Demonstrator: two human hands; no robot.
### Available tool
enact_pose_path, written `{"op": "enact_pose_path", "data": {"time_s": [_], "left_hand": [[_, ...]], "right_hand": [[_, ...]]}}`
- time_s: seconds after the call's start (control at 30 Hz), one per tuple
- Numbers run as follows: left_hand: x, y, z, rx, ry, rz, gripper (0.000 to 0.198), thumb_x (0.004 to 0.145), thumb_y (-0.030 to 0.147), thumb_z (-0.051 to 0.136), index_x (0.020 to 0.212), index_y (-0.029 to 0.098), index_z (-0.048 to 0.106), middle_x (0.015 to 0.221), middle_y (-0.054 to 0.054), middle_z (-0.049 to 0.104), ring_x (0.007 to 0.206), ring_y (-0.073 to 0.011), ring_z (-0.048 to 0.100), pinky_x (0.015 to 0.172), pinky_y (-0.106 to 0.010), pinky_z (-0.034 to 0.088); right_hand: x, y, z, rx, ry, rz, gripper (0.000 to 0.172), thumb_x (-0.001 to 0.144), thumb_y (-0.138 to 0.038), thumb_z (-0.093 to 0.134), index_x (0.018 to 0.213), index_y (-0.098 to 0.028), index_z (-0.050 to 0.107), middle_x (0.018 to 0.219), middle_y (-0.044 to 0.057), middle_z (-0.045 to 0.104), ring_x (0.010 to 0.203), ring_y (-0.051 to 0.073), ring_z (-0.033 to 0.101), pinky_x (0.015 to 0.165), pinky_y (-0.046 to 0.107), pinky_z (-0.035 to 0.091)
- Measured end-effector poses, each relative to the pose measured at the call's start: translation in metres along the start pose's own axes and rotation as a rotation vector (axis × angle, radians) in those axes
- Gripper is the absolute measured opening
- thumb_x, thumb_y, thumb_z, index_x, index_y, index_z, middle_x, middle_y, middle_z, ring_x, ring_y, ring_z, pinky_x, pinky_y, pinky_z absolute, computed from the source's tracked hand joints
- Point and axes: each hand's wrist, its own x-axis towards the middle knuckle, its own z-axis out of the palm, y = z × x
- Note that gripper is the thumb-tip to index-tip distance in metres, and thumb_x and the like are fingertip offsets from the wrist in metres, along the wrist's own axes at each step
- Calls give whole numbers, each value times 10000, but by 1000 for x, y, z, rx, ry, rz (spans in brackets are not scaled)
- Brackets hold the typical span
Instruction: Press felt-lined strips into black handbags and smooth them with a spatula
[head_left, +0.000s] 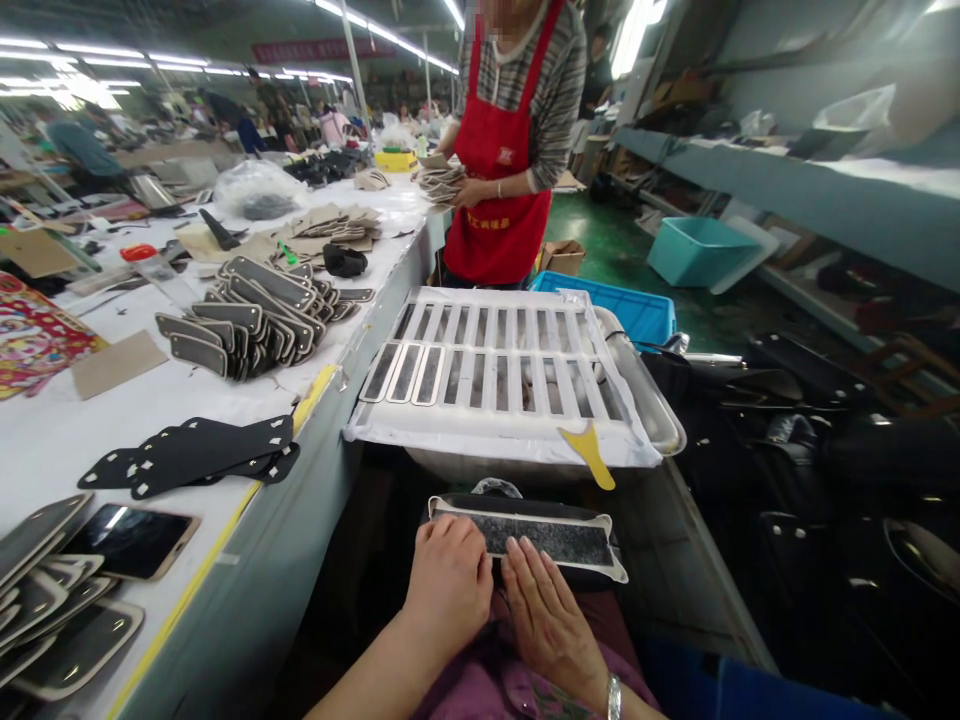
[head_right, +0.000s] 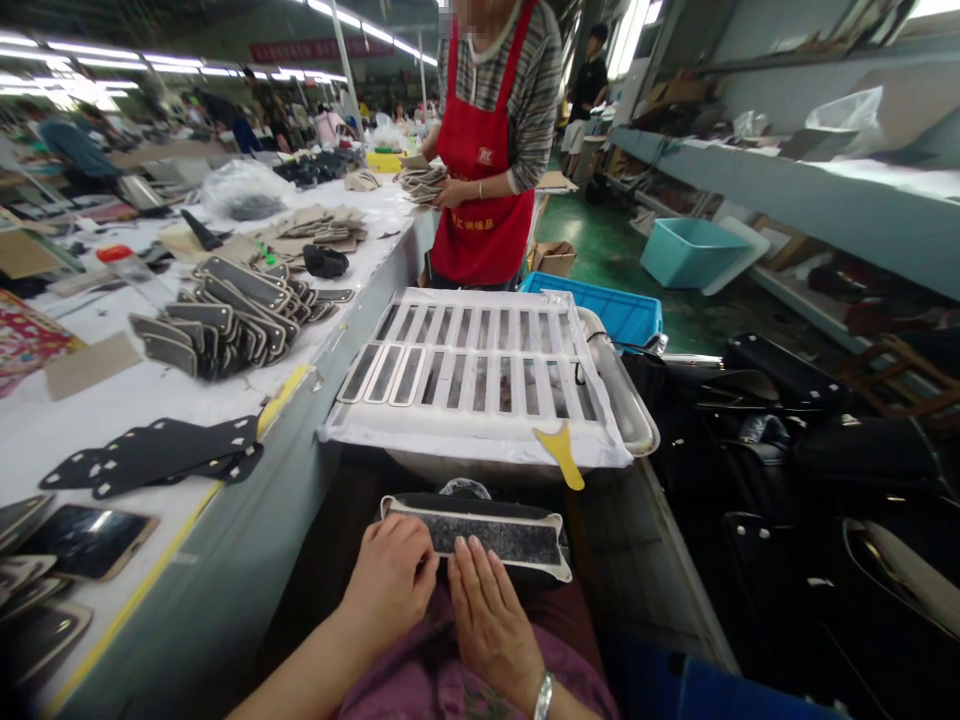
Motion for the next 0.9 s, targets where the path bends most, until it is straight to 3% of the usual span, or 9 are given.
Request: {"op": "enact_pose_path", "data": {"time_s": [0.17,0.27,0.37,0.47,0.6,0.9], "left_hand": [[-6,-9,2,-28,49,-9,45,803,166,506,794,177,549,887,-49,585,897,-232,511,817,-413,374],[-16,-33,-2,-77,147,31,117,782,199,583,893,180,553,1071,-74,560,1024,-245,480,908,-434,347],[-22,-62,-9,-106,122,115,66,784,218,609,843,219,579,1142,-50,536,1108,-253,432,961,-446,324],[-21,-78,-12,-143,114,190,49,826,218,569,806,237,609,1150,-27,538,1141,-240,410,986,-433,318],[-17,-74,-10,-189,147,161,131,849,202,520,761,225,614,1147,-28,542,1140,-230,414,989,-426,326],[-16,-61,-7,-229,170,-22,103,750,100,535,701,190,530,1151,-53,535,1128,-244,433,963,-450,366]], "right_hand": [[8,-5,4,-1,-8,-22,429,820,-76,321,1192,-52,533,1327,148,485,1264,273,385,1068,410,288],[7,-5,6,-9,-13,-12,435,820,-73,328,1210,-54,520,1360,154,446,1265,283,382,1067,418,286],[5,-5,9,-3,-19,-12,444,817,-66,324,1219,-55,511,1378,162,419,1270,290,376,1061,422,298],[5,-7,10,1,-32,-7,437,817,-70,333,1216,-51,510,1375,174,418,1269,301,374,1057,434,304],[11,-11,11,3,-27,-24,439,810,-66,338,1212,-56,513,1367,175,429,1265,288,385,1070,431,287],[34,-22,17,14,-40,-77,428,808,-56,321,1180,-53,534,1311,172,493,1265,297,380,1070,426,278]]}}
